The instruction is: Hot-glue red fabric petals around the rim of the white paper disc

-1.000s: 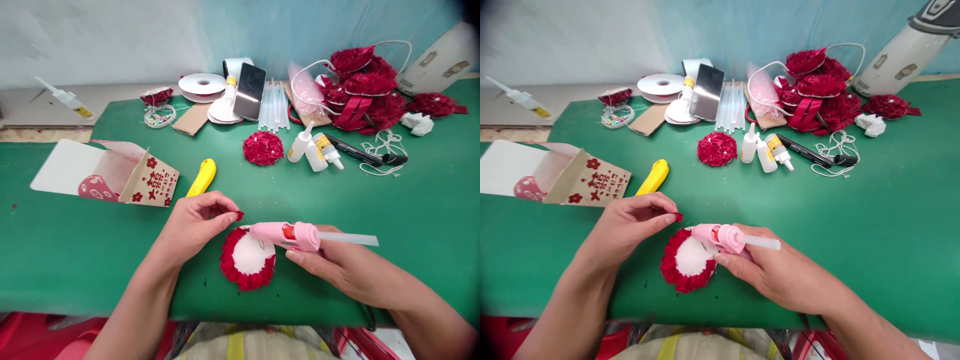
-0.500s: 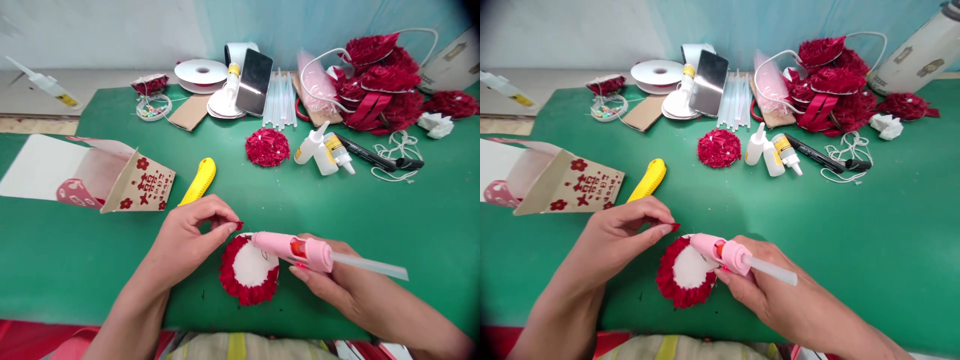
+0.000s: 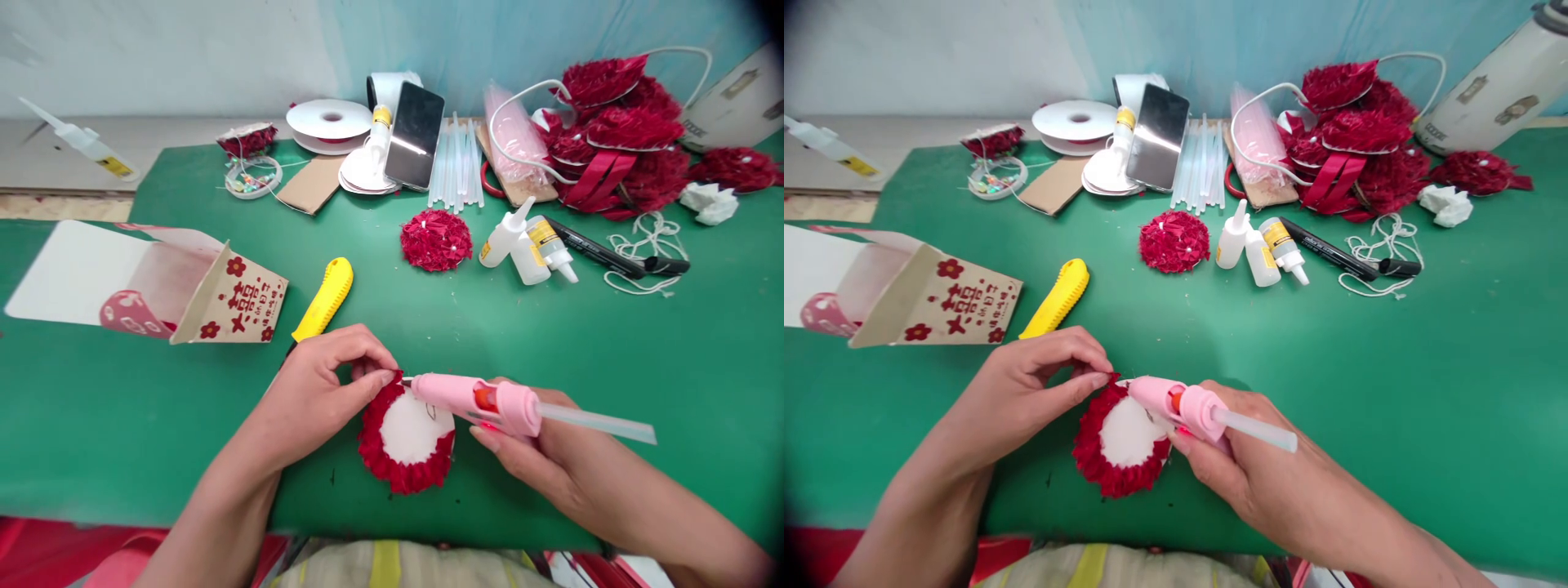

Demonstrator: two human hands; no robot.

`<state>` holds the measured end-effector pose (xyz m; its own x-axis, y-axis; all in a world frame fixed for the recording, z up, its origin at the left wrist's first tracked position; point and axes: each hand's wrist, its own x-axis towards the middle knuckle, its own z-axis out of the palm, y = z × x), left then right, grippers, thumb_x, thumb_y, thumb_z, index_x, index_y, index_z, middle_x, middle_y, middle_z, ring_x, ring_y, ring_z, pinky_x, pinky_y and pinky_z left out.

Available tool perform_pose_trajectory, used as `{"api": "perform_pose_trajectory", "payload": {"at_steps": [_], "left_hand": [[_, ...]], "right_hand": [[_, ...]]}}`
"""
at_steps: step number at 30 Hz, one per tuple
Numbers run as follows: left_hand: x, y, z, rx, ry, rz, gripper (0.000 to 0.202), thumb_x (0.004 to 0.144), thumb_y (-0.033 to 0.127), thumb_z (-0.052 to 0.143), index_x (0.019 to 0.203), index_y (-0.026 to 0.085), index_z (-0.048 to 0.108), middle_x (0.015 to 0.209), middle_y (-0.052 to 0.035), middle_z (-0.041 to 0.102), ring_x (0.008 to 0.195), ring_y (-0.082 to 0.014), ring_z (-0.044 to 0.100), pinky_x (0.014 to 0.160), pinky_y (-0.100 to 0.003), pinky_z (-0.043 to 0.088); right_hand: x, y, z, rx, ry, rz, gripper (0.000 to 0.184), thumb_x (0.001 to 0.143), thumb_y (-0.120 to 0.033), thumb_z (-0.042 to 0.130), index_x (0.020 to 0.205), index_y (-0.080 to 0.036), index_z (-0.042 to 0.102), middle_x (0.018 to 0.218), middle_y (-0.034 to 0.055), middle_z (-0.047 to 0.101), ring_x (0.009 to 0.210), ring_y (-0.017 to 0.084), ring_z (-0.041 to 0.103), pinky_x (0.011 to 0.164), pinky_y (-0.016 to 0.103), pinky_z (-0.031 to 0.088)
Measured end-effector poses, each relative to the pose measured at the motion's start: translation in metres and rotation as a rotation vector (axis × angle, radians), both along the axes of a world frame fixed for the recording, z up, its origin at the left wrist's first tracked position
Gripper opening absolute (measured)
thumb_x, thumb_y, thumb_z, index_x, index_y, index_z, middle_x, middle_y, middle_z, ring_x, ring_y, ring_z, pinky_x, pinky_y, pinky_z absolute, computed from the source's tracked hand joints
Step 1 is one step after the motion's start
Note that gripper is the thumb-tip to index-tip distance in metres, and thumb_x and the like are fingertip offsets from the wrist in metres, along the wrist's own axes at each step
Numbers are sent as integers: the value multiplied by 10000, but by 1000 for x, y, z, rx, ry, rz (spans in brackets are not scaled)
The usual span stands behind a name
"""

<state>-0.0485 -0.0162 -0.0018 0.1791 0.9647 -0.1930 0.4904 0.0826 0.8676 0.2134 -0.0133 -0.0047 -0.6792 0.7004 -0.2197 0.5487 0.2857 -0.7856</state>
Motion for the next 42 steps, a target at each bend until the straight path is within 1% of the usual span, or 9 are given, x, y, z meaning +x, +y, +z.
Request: {"api": "perform_pose_trajectory", "payload": {"at_steps": [3,6,11,16,23,31,35,38,42], "left_hand": [[0,1,0,1,7,8,88,814,190,611,765,189,684,788,-29,659,700,-142,602,632,-220,470],[0,1,-1,-5,11,3,90,810,194,612,760,187,686,789,-32,661,702,-146,603,631,-222,473],[-1,1,-1,-1,23,-2,87,813,202,613,765,188,684,794,-26,657,703,-141,600,629,-221,469],[-1,2,-1,9,19,17,83,808,206,617,758,183,679,791,-27,655,718,-148,599,645,-230,467],[2,3,0,-11,18,25,89,801,190,607,748,177,677,783,-27,654,716,-149,598,641,-236,463],[2,1,1,-13,30,14,92,802,184,598,749,175,673,788,-18,653,719,-141,598,654,-234,468],[2,1,2,-24,36,4,94,807,175,589,758,171,669,796,-16,652,732,-140,599,669,-237,473],[2,2,2,-23,32,10,90,805,173,592,757,168,668,793,-15,650,731,-139,597,673,-241,475],[1,2,1,-14,32,18,84,803,166,597,760,168,669,793,-12,649,732,-137,596,678,-243,474]], "right_hand": [[-3,1,1,-23,20,1,145,980,-304,456,926,-246,578,933,-2,675,763,158,602,632,252,463],[-3,2,2,-13,19,-7,179,978,-306,459,847,-235,557,842,-17,656,684,140,562,602,243,444],[-2,4,5,-5,46,-3,189,979,-290,456,833,-231,560,758,-25,627,618,126,521,572,237,427],[0,5,8,13,41,14,222,969,-279,476,755,-225,499,711,-36,594,574,115,470,534,225,404],[-3,2,6,-22,49,32,198,985,-288,448,815,-234,534,800,-34,619,648,120,510,607,233,425],[-6,0,2,-44,-14,27,234,991,-340,433,822,-217,539,805,-23,624,653,121,523,599,240,424],[-7,-3,2,22,-29,32,243,985,-327,440,798,-216,549,788,-13,628,648,131,541,596,249,436],[-1,-6,-1,76,-36,37,193,978,-308,445,875,-230,588,847,7,652,690,153,584,599,259,455],[11,-8,-4,139,-47,69,165,972,-323,454,975,-253,604,923,18,668,768,177,624,647,274,487]]}}
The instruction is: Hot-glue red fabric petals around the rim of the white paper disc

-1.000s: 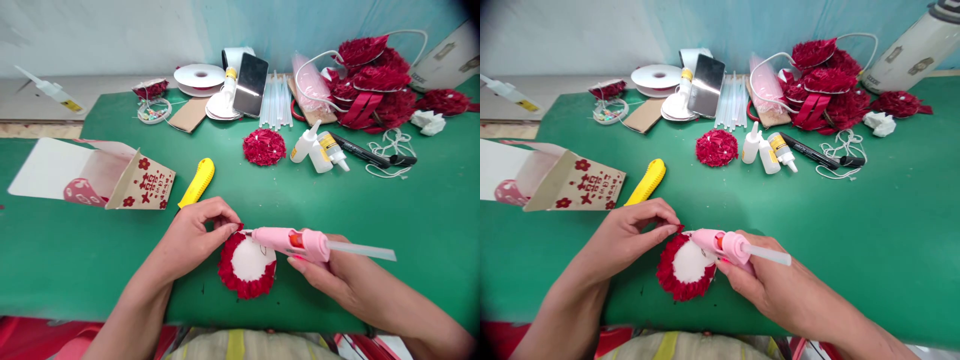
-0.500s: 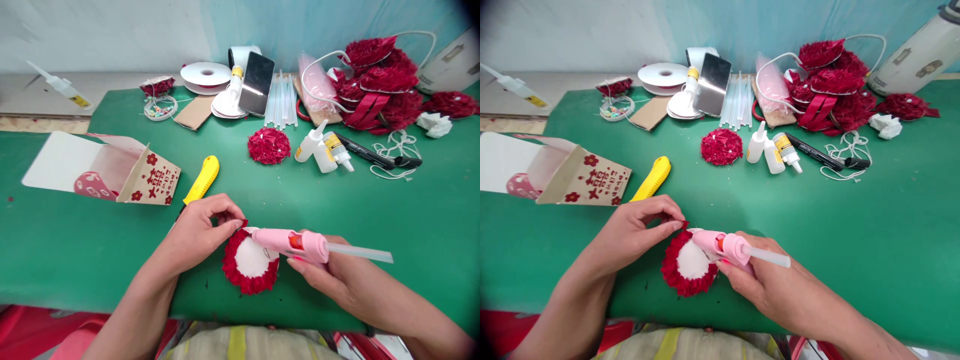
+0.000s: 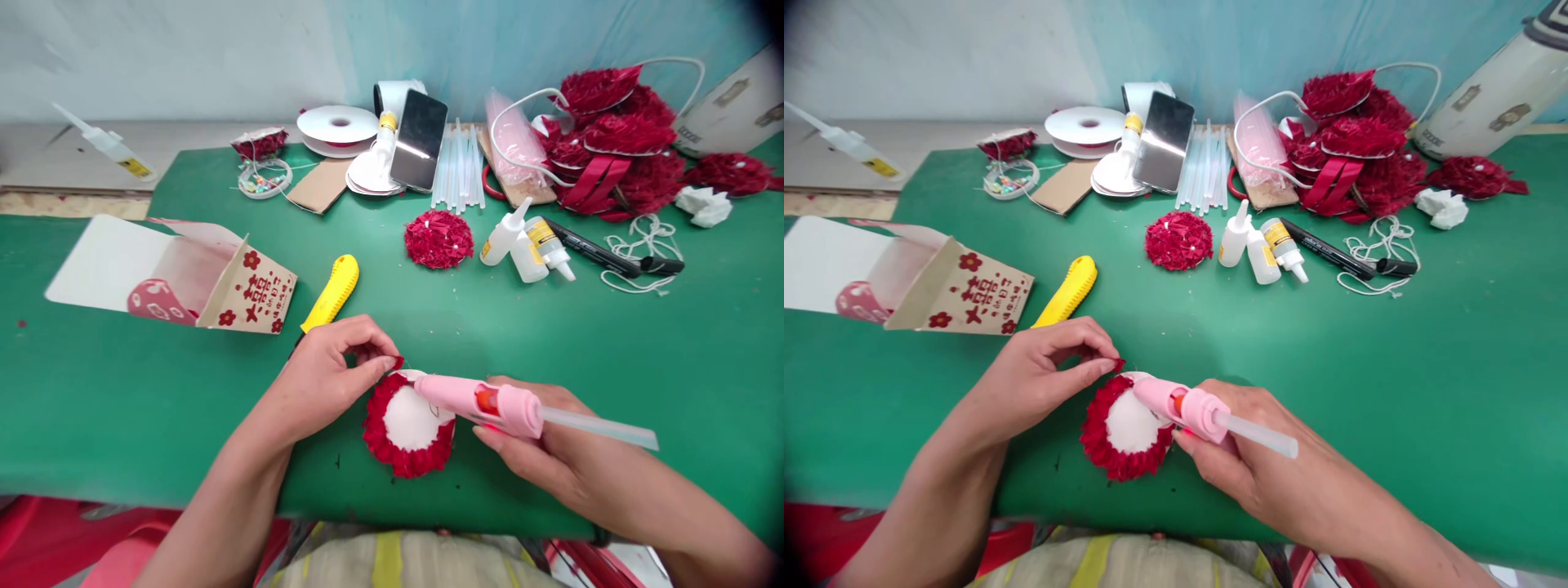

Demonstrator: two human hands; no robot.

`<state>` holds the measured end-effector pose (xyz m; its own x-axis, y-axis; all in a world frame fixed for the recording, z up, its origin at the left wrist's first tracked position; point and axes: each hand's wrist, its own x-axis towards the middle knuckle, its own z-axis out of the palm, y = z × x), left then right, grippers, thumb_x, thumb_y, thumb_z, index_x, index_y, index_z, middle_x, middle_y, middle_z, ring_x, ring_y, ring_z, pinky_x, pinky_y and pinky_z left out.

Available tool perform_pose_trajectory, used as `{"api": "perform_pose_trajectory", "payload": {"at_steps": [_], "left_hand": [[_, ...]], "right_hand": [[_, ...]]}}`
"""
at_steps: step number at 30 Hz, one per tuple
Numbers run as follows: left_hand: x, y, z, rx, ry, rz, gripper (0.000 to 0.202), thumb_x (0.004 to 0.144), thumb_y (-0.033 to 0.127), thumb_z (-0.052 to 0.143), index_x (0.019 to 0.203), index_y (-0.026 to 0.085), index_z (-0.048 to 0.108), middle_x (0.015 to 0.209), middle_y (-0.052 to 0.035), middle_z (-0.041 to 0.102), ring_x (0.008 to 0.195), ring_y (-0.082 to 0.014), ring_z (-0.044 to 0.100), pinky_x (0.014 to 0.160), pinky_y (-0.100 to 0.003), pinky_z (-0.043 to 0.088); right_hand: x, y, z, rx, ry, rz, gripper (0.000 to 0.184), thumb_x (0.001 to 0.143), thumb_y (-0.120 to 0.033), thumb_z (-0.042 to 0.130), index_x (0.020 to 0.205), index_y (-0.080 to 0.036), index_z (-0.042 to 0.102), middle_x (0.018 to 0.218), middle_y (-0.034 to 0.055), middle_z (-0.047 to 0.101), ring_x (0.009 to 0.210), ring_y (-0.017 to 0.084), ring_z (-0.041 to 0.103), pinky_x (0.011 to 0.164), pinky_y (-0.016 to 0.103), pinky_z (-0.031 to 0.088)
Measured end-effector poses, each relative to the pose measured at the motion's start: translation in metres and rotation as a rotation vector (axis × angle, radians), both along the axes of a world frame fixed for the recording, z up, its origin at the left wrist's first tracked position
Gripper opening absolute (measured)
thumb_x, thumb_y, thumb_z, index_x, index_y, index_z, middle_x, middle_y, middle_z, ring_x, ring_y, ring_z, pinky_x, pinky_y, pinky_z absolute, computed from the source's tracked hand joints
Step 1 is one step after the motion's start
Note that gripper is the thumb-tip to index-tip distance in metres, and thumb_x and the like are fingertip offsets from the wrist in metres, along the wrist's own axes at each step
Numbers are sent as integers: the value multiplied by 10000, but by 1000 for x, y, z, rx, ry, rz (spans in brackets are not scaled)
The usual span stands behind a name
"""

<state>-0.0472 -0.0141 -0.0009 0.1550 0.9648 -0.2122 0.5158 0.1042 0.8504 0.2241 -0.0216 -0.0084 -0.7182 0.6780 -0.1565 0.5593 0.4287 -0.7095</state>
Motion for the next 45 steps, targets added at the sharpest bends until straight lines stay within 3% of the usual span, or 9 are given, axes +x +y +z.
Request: {"api": "perform_pose_trajectory", "payload": {"at_steps": [6,14,24,28,34,41,45], "left_hand": [[0,-2,-1,-5,-11,-9,81,807,161,599,762,169,667,789,-8,643,718,-130,591,663,-242,475],[0,-3,-2,-20,-18,-65,102,825,145,582,771,174,663,800,-3,637,702,-117,585,650,-231,474],[0,-1,-1,-51,24,-131,120,837,154,566,756,168,654,780,-2,619,651,-104,557,597,-222,451],[1,-2,-1,-39,63,-145,119,831,147,567,753,169,654,773,3,616,660,-100,555,586,-210,433],[2,-2,-3,-32,66,-139,113,825,154,569,756,167,657,771,4,614,667,-97,563,592,-200,432],[6,-2,-5,-63,83,-138,118,819,188,566,741,163,651,735,5,594,611,-94,532,545,-200,419],[7,-2,-6,-35,144,-147,121,816,189,558,739,164,647,735,-1,606,618,-102,540,535,-199,414]], "right_hand": [[-1,4,5,30,-38,-5,171,976,-318,443,1033,-253,591,1040,35,674,879,202,642,643,279,495],[-6,-4,-5,4,-12,-34,149,970,-305,452,1001,-258,590,932,27,672,755,180,629,602,272,482],[-16,0,5,-77,2,-45,175,978,-306,444,852,-231,540,791,-6,611,662,140,566,592,254,445],[-16,0,5,-78,24,-59,185,983,-325,431,887,-231,558,836,4,625,683,148,562,601,263,429],[-17,9,12,-261,39,-60,299,1000,-380,382,831,-210,561,838,-11,612,697,129,515,626,244,420],[-11,9,0,-398,-35,-112,390,977,-490,370,748,-194,481,722,-17,461,629,118,394,533,235,333],[-10,10,0,-444,3,-112,365,971,-478,386,774,-198,511,687,-26,400,611,117,348,519,234,299]]}}
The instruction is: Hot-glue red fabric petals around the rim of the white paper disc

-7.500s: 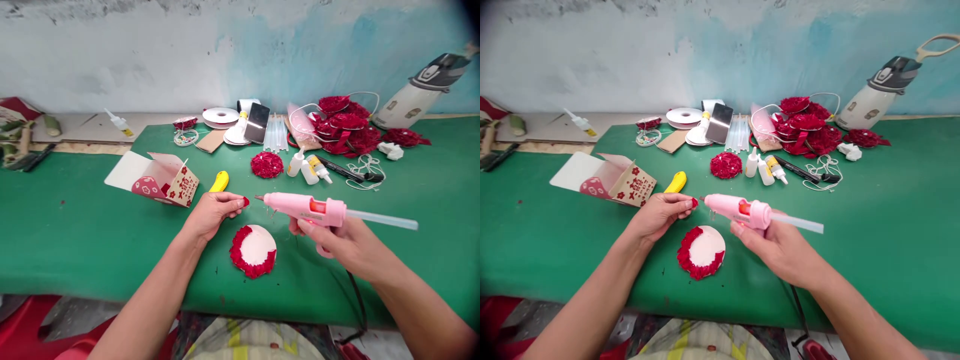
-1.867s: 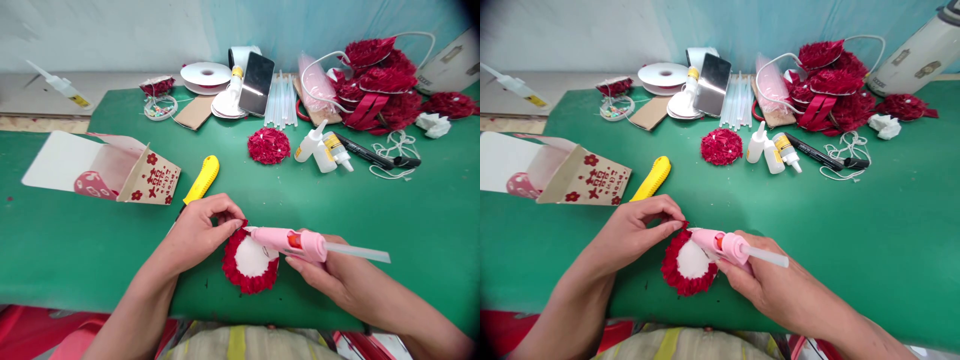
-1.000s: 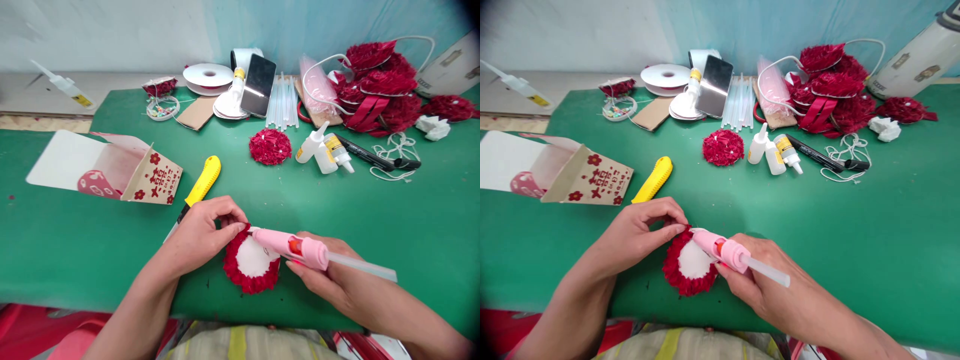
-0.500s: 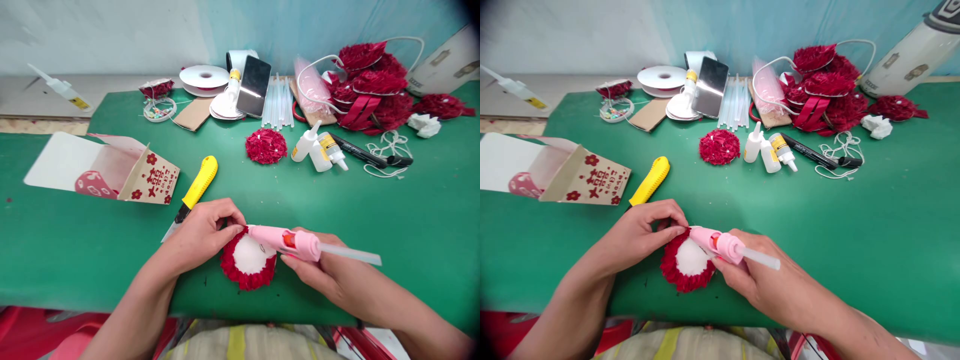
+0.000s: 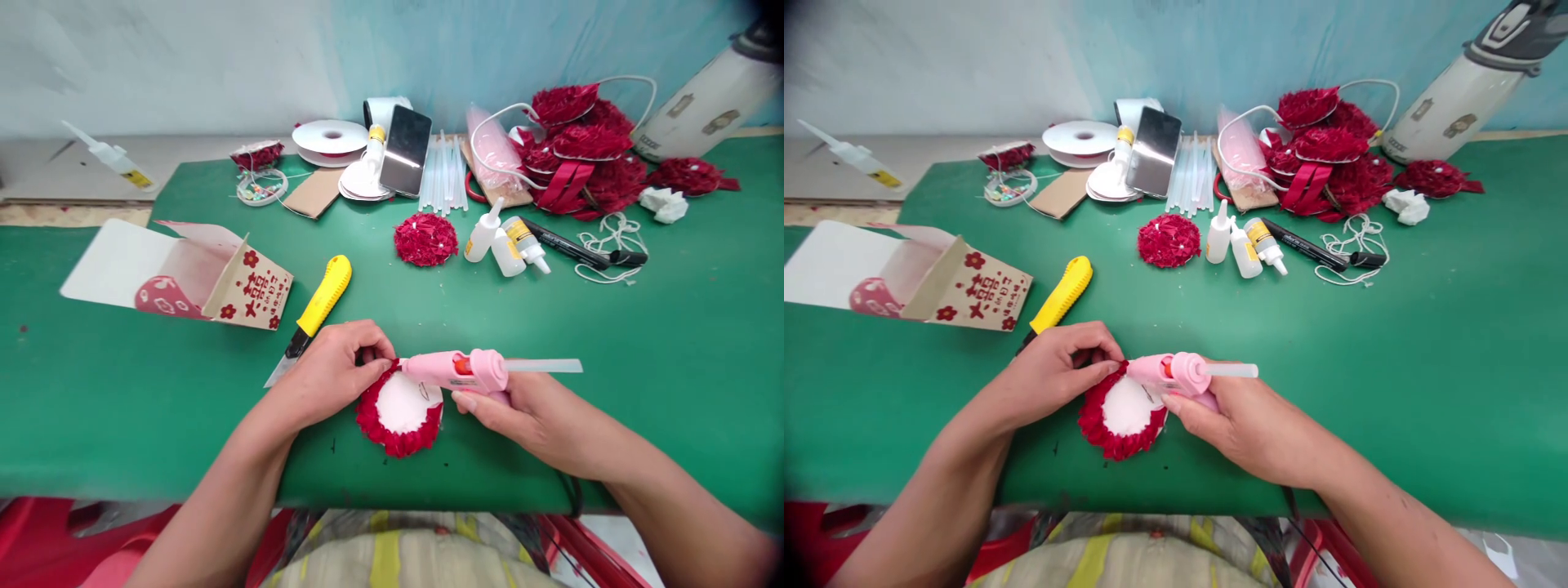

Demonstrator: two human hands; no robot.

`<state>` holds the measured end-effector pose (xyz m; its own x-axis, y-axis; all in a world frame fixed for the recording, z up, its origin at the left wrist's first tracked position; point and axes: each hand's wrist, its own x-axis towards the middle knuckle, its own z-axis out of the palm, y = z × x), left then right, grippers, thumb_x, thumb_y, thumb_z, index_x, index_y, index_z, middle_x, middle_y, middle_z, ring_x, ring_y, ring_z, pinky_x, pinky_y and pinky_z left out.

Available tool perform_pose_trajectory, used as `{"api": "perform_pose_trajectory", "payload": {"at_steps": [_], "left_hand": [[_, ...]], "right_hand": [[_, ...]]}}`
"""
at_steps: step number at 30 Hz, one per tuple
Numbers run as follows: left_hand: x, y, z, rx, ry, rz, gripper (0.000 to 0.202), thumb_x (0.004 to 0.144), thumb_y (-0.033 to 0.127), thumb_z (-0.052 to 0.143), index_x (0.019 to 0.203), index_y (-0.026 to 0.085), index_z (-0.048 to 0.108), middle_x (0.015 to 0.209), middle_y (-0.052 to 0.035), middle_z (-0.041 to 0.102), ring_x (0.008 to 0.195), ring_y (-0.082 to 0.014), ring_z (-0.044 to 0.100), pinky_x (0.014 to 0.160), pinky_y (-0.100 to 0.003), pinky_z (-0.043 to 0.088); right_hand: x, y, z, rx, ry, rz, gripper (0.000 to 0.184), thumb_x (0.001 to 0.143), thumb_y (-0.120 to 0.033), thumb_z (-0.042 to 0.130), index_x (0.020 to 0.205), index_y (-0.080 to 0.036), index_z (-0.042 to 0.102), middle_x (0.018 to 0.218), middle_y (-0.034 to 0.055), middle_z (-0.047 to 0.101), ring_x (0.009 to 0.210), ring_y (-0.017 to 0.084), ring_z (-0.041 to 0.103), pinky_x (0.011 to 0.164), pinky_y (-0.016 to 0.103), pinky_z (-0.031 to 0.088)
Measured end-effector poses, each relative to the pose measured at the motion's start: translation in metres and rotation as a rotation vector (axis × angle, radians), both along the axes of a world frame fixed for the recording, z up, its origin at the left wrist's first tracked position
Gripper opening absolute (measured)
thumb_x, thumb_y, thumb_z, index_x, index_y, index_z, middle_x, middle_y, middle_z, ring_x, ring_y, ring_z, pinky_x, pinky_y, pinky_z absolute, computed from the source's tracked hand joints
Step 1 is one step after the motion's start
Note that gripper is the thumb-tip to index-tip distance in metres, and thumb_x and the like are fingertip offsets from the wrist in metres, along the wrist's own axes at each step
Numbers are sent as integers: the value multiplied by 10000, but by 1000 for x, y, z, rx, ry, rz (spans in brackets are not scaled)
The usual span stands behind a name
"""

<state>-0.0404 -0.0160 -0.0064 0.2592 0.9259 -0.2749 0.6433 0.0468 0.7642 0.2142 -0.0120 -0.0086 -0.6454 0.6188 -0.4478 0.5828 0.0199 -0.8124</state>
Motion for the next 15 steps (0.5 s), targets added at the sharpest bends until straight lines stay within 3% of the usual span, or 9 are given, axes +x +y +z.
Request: {"api": "perform_pose_trajectory", "payload": {"at_steps": [7,15], "left_hand": [[-1,-1,-3,47,87,-45,122,819,194,541,757,171,643,743,-5,627,638,-111,557,540,-202,411],[-2,-2,-1,40,67,-22,116,816,199,546,755,169,640,728,0,623,625,-110,554,547,-207,416]], "right_hand": [[4,3,6,-94,68,-35,344,966,-488,405,933,-210,604,644,-41,353,574,111,304,485,225,265],[9,2,9,10,65,-43,387,955,-486,441,759,-186,589,621,-36,399,545,99,332,447,220,268]]}}
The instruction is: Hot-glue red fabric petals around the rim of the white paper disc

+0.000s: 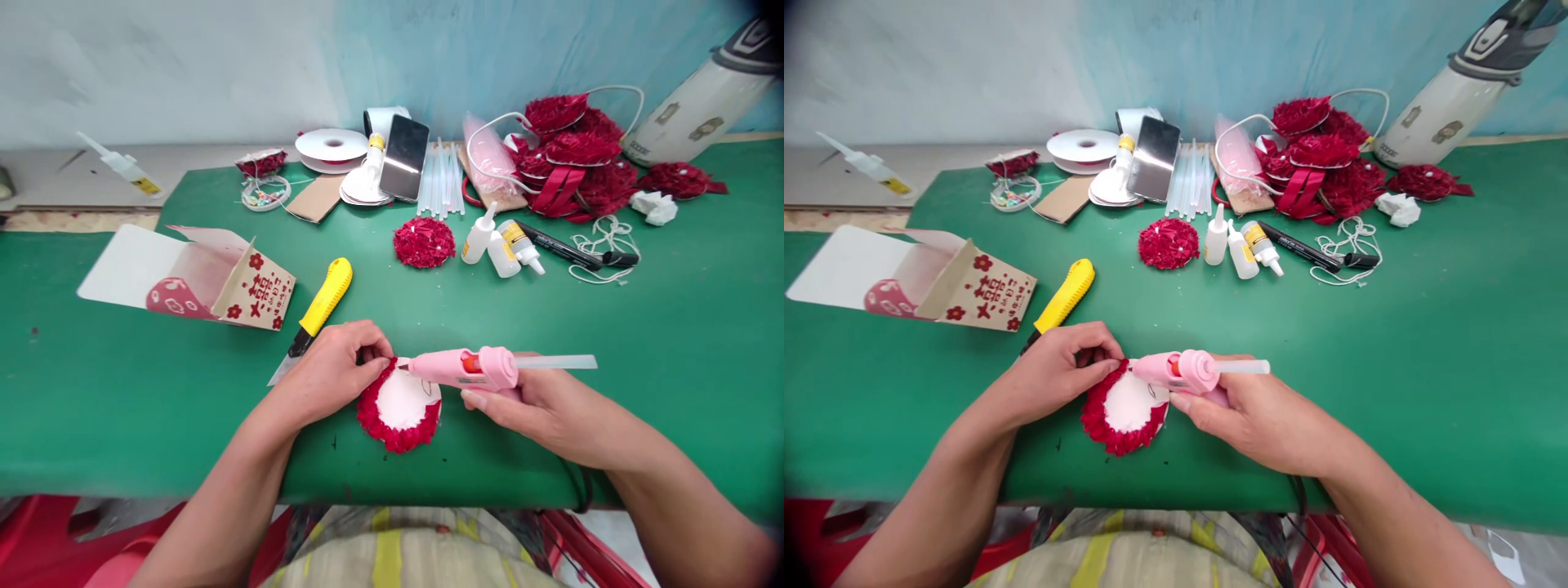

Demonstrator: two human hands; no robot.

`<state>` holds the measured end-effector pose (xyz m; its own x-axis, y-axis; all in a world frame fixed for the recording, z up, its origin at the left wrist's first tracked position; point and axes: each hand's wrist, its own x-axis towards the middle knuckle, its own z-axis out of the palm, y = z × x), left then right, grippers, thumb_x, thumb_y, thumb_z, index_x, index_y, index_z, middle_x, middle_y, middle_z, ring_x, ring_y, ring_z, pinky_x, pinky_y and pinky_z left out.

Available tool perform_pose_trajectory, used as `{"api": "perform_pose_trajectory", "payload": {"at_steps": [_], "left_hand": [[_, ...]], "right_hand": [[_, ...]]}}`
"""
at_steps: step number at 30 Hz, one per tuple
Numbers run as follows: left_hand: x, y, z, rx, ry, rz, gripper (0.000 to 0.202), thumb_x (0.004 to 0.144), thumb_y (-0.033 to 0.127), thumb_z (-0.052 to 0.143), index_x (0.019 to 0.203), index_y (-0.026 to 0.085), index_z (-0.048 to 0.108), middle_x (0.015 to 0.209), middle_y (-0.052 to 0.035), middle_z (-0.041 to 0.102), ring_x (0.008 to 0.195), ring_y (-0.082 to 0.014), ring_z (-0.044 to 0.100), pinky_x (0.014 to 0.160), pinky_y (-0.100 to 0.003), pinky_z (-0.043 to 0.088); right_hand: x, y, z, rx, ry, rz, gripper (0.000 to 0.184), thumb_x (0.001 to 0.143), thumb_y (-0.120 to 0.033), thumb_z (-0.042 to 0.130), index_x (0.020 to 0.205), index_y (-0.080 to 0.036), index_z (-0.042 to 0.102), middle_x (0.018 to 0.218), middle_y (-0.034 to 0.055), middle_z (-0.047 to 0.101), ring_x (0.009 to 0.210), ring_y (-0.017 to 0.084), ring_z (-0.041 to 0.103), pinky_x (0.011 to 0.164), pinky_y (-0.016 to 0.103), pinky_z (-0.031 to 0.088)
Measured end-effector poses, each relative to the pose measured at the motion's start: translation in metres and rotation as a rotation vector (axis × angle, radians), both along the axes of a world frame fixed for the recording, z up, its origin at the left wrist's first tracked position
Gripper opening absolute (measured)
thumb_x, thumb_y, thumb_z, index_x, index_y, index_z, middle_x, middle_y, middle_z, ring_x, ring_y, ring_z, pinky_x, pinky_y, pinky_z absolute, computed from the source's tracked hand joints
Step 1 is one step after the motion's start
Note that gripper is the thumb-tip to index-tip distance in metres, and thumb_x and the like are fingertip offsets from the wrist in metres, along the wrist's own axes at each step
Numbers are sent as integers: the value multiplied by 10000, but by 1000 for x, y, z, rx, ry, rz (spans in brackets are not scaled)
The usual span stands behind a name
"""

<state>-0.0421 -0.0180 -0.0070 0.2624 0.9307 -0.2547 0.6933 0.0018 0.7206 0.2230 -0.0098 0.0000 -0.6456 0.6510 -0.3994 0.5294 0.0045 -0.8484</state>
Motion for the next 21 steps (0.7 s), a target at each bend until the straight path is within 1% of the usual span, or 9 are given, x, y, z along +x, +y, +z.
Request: {"api": "perform_pose_trajectory", "payload": {"at_steps": [2,4,6,9,12,16,21], "left_hand": [[0,0,1,-10,-19,5,112,815,198,549,755,169,638,734,2,622,623,-107,554,551,-206,420],[0,0,1,-13,-31,9,108,815,197,552,756,168,638,735,3,621,624,-105,554,553,-203,421],[0,0,1,-12,-40,13,107,813,197,557,753,167,640,733,3,620,624,-105,554,551,-202,421],[1,0,1,-10,-63,25,107,810,199,565,746,165,644,719,3,617,616,-105,551,543,-200,421],[2,1,1,-17,-98,39,106,810,204,574,746,161,646,716,4,611,609,-102,543,539,-198,420],[2,1,1,-41,-142,50,102,815,208,582,755,159,646,724,4,603,606,-97,530,532,-196,413],[3,0,1,-46,-217,98,101,821,222,589,782,153,651,743,-7,603,613,-104,521,542,-207,425]], "right_hand": [[-4,-1,2,64,62,28,347,957,-447,456,782,-191,613,664,-24,474,572,106,393,483,217,331],[-9,-1,3,109,101,44,306,959,-406,460,810,-200,630,732,-14,543,628,118,458,552,220,391],[-14,-2,3,130,122,47,269,959,-369,457,846,-202,636,778,-7,577,670,131,486,597,229,416],[-17,-3,1,157,136,46,226,957,-333,456,868,-197,613,771,-8,572,659,130,467,585,234,407],[-17,-4,-1,198,117,52,215,954,-314,469,796,-196,553,745,-19,544,637,119,435,566,230,380],[-16,-5,-2,218,88,65,264,957,-321,472,723,-199,480,718,-29,514,626,114,416,546,227,364],[-15,-5,-1,240,74,76,269,962,-330,455,727,-202,482,717,-26,524,624,117,432,544,233,370]]}}
